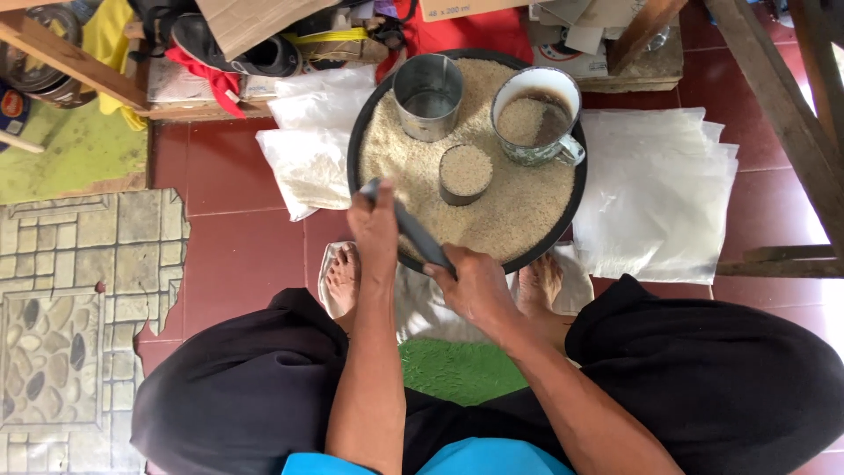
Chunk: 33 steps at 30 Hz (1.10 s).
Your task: Scooping grain from a large basin into plastic bags and measuring cups, then leveling the grain for portioning.
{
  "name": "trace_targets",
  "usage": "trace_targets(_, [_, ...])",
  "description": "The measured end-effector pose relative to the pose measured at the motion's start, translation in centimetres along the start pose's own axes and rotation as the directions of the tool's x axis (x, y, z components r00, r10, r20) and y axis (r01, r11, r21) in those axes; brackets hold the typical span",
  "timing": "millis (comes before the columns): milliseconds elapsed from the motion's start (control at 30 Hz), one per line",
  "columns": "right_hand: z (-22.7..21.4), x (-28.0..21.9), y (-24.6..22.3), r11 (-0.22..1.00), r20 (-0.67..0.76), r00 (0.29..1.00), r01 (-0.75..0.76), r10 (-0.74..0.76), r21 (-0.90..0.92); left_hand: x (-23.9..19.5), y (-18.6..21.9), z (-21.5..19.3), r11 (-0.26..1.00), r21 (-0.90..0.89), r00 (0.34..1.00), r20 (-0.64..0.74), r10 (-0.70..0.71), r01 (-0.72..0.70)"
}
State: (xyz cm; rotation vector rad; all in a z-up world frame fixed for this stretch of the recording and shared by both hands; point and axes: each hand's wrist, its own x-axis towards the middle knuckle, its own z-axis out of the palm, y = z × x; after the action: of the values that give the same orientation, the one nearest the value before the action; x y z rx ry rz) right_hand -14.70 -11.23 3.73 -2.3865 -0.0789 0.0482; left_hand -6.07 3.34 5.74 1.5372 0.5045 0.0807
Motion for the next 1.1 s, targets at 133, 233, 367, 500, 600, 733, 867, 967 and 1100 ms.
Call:
trace_targets(133, [-0.1, 1.1, -0.3, 0.998, -0.111, 0.992, 0.059, -0.055, 0.026, 0.5, -6.6, -2.6, 0.971, 0.22, 0.879, -0.476, 0.02, 0.097])
trace_targets(233, [-1.1, 2.4, 0.3, 0.999, -0.243, 0.97, 0.022, -0.012, 0.04, 0.3, -11.4, -3.3, 0.882, 0.383, 0.821, -0.571, -0.007, 0.274])
trace_targets(367, [-1.2, 3.3, 3.4, 0.998, -0.347, 0.938, -0.037, 0.016, -0.053, 0.2, -20.3, -5.5, 0.45, 0.808, 0.909, -0.416, -0.019, 0.379])
trace_targets(500, [-1.2, 4.1, 2.0, 0.967, -0.217, 0.945, -0.255, 0.244, -0.023, 1.3, -29.9, -5.9, 0.046, 0.979, 0.976, -0.191, -0.103, 0.197])
trace_targets(600, [0.4, 4.1, 4.0, 0.983, -0.348, 0.923, -0.182, 0.163, -0.023, 1.7, -36.9, -6.4, 0.088, 0.996, 0.982, -0.029, 0.187, 0.013])
trace_targets(733, [-1.7, 4.5, 1.9, 0.989, -0.282, 0.949, -0.148, 0.14, -0.007, 3.3, -38.0, -7.7, 0.433, 0.859, 0.942, -0.33, 0.057, 0.274])
trace_targets(867, [-11.7, 3.0, -4.8, 0.998, -0.002, 1.0, -0.02, 0.021, 0.053, 4.6, -36.1, -8.1, -0.09, 0.951, 0.946, -0.304, -0.108, 0.296])
trace_targets(967, [-21.1, 0.1, -8.5, 0.972, -0.021, 0.979, 0.205, -0.204, 0.116, 3.6, -29.9, -7.2, -0.312, 0.95, 0.938, -0.116, -0.328, 0.008])
trace_targets(1100, [-31.0, -4.9, -6.2, 0.978, -0.163, 0.973, -0.14, 0.166, 0.156, 3.5, -29.5, -7.3, 0.262, 0.88, 0.916, -0.36, -0.178, 0.396])
